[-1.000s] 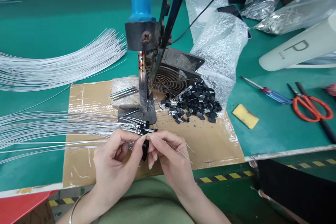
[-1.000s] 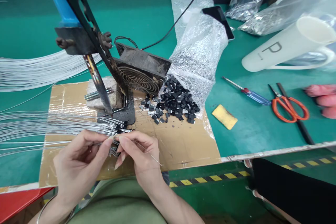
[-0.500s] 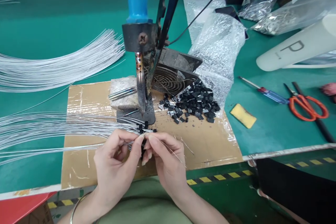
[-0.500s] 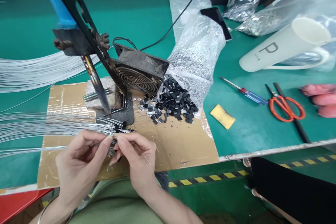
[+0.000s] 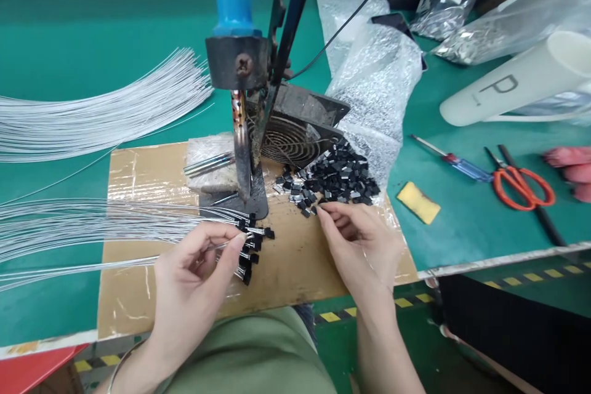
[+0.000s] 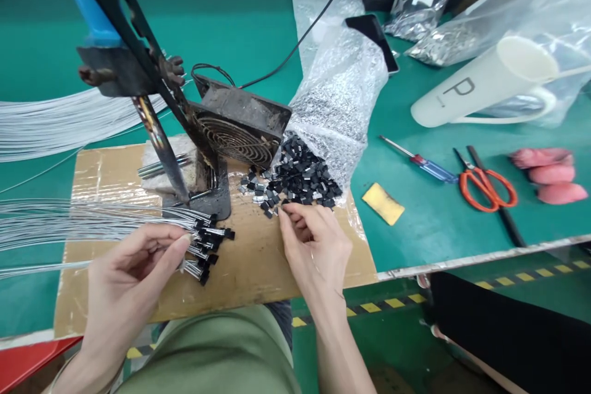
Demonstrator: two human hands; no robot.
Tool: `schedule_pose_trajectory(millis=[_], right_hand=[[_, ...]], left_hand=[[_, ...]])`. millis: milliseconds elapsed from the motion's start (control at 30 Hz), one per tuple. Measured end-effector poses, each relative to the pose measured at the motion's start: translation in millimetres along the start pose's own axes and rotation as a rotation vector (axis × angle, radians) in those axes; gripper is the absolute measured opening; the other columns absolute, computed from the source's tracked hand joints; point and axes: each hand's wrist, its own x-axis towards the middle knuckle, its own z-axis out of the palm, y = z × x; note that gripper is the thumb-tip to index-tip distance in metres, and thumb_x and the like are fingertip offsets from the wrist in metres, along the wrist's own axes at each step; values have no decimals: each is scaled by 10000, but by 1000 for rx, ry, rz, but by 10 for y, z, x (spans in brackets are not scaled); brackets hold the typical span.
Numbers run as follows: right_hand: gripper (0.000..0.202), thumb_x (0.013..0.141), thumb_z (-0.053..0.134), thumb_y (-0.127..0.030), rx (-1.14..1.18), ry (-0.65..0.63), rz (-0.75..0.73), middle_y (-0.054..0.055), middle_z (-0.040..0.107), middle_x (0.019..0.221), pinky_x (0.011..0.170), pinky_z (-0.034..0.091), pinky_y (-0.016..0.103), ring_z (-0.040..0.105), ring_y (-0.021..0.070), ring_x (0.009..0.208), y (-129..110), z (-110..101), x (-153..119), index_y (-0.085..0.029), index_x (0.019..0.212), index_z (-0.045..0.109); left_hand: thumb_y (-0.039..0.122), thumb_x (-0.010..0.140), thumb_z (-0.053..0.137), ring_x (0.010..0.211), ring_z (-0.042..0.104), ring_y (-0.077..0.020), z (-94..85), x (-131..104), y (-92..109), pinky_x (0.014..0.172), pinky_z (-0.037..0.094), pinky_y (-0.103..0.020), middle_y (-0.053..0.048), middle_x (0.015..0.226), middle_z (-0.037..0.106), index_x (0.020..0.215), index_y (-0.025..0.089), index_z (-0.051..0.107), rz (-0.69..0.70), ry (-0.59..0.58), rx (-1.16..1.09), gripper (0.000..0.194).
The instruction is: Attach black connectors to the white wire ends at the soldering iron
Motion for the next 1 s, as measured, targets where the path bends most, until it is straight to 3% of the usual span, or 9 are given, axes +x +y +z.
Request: schedule_pose_trajectory(millis=[200,433,733,867,1000], right_hand=[[169,989,686,-274,-15,-10,-69,28,720,773,548,517,264,576,129,576,-21,-28,-35,-183,916,808],[85,957,739,-241,18,-71,-121,29,727,819,542,540,263,583,132,588,21,-58,-85,-208,898,790],[53,967,741,-255,-158,-28,-241,11,694,795,606,563,286,604,142,606,97,-55,-172,-212,936,737],[73,964,747,-253,-127,-9,-202,12,725,781,599,569,275,622,136,587,72,-74,-224,-210,907,738],[80,932,793,-293,65,8,-6,12,767,757,593,591,278,680,152,592,-20,-24,-300,-222,895,785]], left_hand=[[272,883,781,635,580,-117,-24,4,-13,562,438,-225,-4,772,712,847,216,792,10,2,20,67],[306,910,780,633,619,-120,-82,49,-133,542,451,-214,-10,801,743,886,222,788,105,-40,102,88],[281,884,778,615,593,-122,-68,45,-33,535,456,-218,-5,763,726,826,208,766,86,2,99,94],[293,892,780,624,622,-127,-102,63,-65,534,465,-222,-6,787,750,849,216,774,114,-15,125,88],[297,897,786,643,648,-133,-128,74,-91,541,462,-222,-1,787,757,852,231,775,132,-52,139,80]])
